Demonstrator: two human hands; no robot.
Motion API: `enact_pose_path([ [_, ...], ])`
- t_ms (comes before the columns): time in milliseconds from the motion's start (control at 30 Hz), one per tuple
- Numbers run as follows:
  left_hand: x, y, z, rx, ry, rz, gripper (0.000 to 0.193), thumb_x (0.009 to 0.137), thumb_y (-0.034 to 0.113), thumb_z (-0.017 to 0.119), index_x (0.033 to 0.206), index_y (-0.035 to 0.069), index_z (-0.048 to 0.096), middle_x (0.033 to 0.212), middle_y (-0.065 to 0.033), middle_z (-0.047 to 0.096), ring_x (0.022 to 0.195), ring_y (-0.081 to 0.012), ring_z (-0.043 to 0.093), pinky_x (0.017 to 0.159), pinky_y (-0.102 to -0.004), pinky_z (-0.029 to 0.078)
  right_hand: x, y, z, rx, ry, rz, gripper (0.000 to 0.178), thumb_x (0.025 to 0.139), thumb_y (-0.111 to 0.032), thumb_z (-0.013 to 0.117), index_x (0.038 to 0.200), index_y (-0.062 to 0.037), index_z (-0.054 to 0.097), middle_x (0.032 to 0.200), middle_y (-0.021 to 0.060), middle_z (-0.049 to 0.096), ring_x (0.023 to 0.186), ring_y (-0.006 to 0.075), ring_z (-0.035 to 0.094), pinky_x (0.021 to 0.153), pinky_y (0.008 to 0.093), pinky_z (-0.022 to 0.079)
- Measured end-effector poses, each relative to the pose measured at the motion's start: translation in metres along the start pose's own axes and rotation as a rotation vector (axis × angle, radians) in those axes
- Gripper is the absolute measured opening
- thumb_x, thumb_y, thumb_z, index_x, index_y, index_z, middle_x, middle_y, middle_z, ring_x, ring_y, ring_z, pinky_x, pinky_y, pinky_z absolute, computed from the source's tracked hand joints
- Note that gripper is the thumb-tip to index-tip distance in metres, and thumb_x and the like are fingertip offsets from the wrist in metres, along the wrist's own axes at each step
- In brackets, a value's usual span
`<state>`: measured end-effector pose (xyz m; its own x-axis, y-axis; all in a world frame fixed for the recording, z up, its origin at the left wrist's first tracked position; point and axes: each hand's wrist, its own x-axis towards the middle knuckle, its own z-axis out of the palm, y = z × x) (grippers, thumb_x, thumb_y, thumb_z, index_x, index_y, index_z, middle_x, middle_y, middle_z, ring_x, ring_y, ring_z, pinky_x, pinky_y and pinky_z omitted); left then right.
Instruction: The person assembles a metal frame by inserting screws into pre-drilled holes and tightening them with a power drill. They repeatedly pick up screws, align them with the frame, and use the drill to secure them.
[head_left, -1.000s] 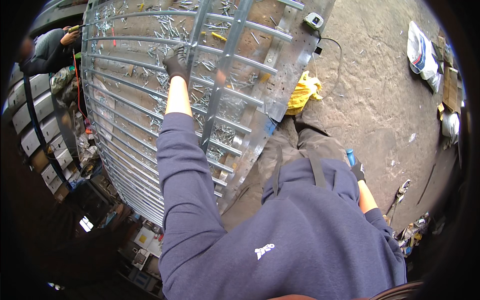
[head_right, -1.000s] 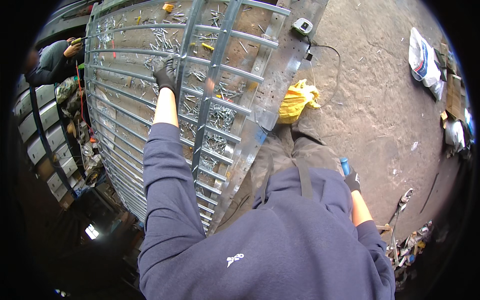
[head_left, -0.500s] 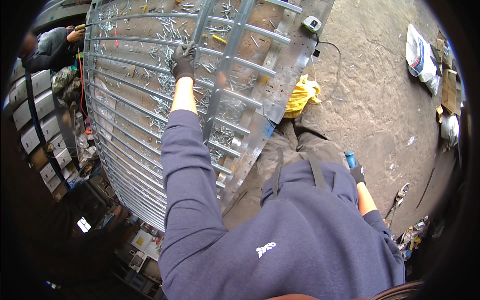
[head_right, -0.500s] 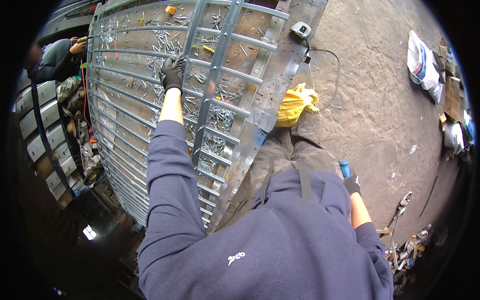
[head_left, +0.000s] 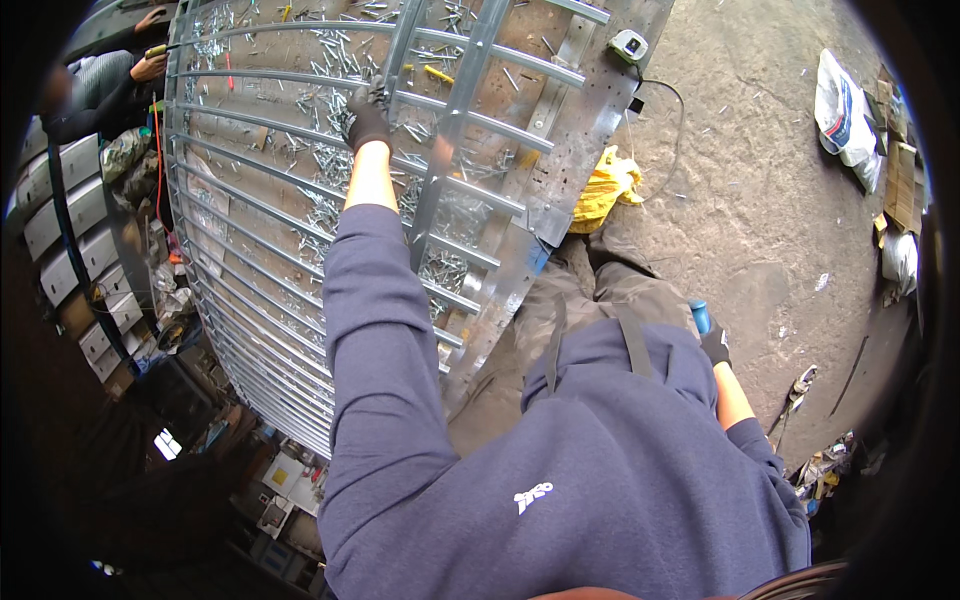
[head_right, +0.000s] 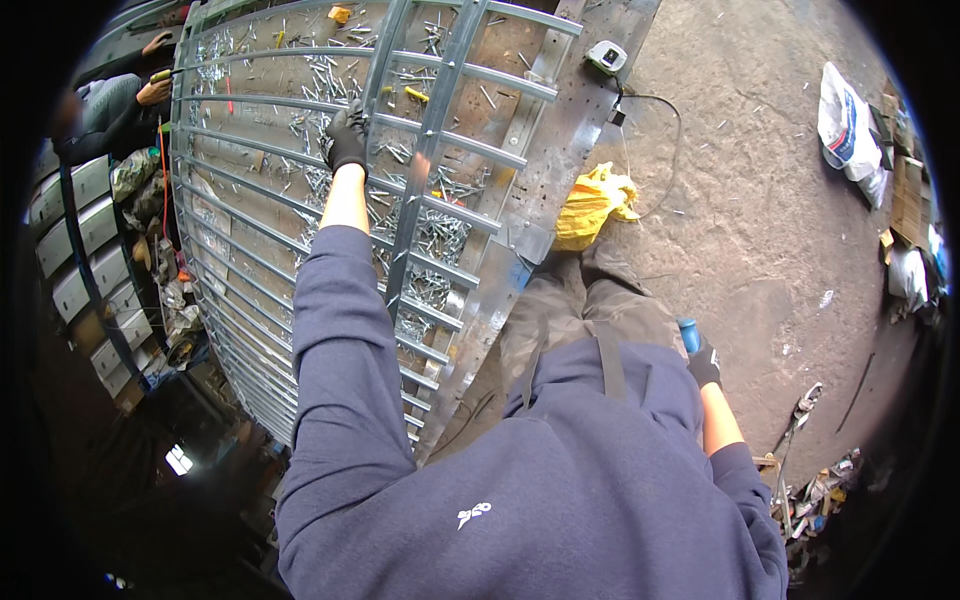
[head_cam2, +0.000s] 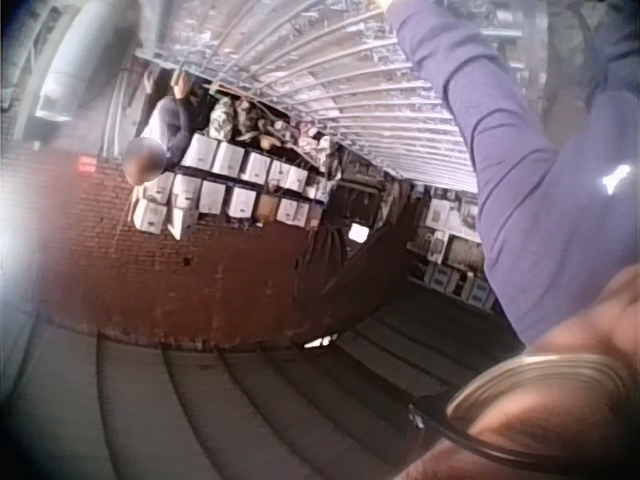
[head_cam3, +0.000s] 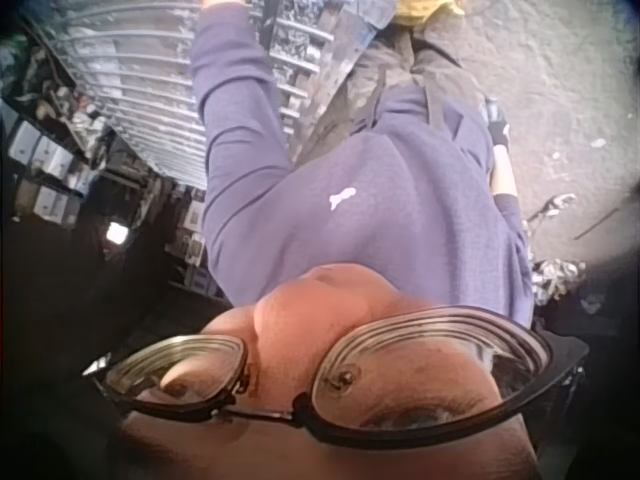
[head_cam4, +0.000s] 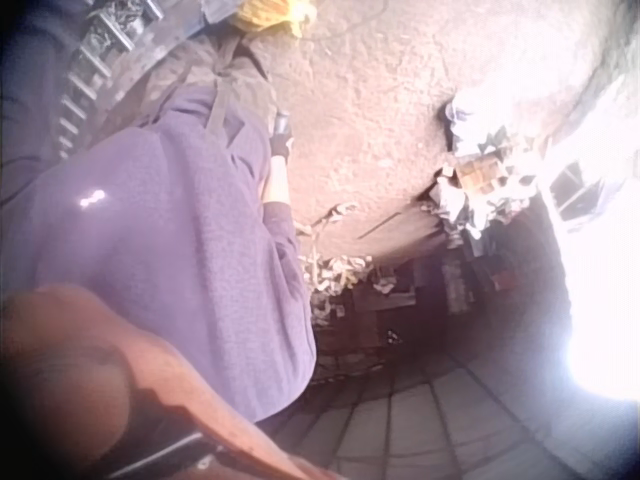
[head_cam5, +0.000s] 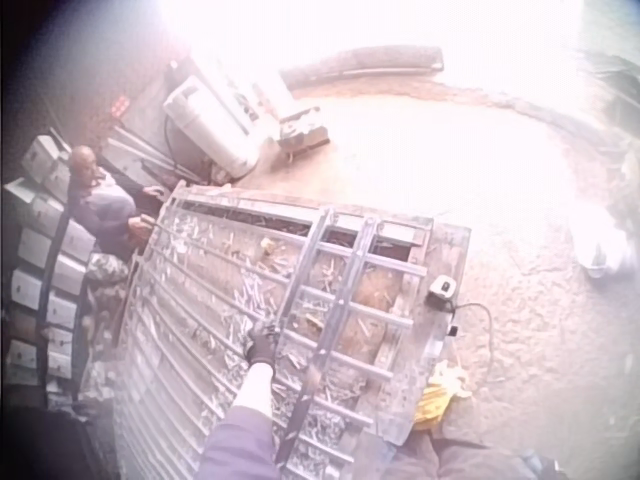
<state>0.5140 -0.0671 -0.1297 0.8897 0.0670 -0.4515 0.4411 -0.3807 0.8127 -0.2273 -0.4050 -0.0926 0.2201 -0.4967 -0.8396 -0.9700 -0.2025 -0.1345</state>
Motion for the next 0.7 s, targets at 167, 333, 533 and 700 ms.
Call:
enact_pose_path([
  [167,-0.017,0.021,-0.013,-0.288,0.004,-0.026,0.024,0.102,0.032,0.063,0.106,0.009,0.067,0.075,0.0052,0.058,0.051,-0.0085,0.046,0.044,-0.0257,0.036,-0.007,-0.018,-0.007,0.126,-0.011,-0.005,0.047,0.081,-0.029,0.078,0.12,-0.0048,0.069,0.11,0.0228,0.075,0.1,0.0381,0.072,0.087,0.0456,0.054],
  [333,-0.115,-0.023,-0.066,-0.989,-0.035,-0.146,0.026,0.104,0.036,0.058,0.109,0.011,0.064,0.065,0.0022,0.045,0.05,-0.0103,0.039,0.042,-0.0252,0.033,-0.018,-0.056,-0.013,0.177,0.055,0.023,0.037,0.08,-0.011,0.065,0.116,-0.0044,0.069,0.089,0.0162,0.073,0.072,0.0271,0.072,0.056,0.0401,0.056],
  [533,-0.27,-0.144,-0.205,-1.311,0.138,-0.301,0.006,0.103,0.012,0.052,0.101,0.01,0.057,0.067,0.0055,0.04,0.051,-0.0057,0.03,0.042,-0.0218,0.021,-0.013,-0.079,-0.009,0.062,-0.098,0.069,0.046,0.072,-0.005,0.07,0.118,-0.0032,0.068,0.09,0.0177,0.074,0.072,0.0278,0.074,0.06,0.0421,0.061],
  [700,-0.496,-0.243,-0.383,-1.89,0.213,0.179,0.02,0.104,0.01,0.05,0.119,0.008,0.064,0.081,0.0019,0.056,0.062,-0.0112,0.05,0.048,-0.0254,0.037,-0.003,-0.079,0.018,-0.087,-0.192,-0.045,0.039,0.08,-0.006,0.067,0.119,-0.0055,0.065,0.09,0.0165,0.073,0.065,0.0273,0.072,0.051,0.0406,0.059],
])
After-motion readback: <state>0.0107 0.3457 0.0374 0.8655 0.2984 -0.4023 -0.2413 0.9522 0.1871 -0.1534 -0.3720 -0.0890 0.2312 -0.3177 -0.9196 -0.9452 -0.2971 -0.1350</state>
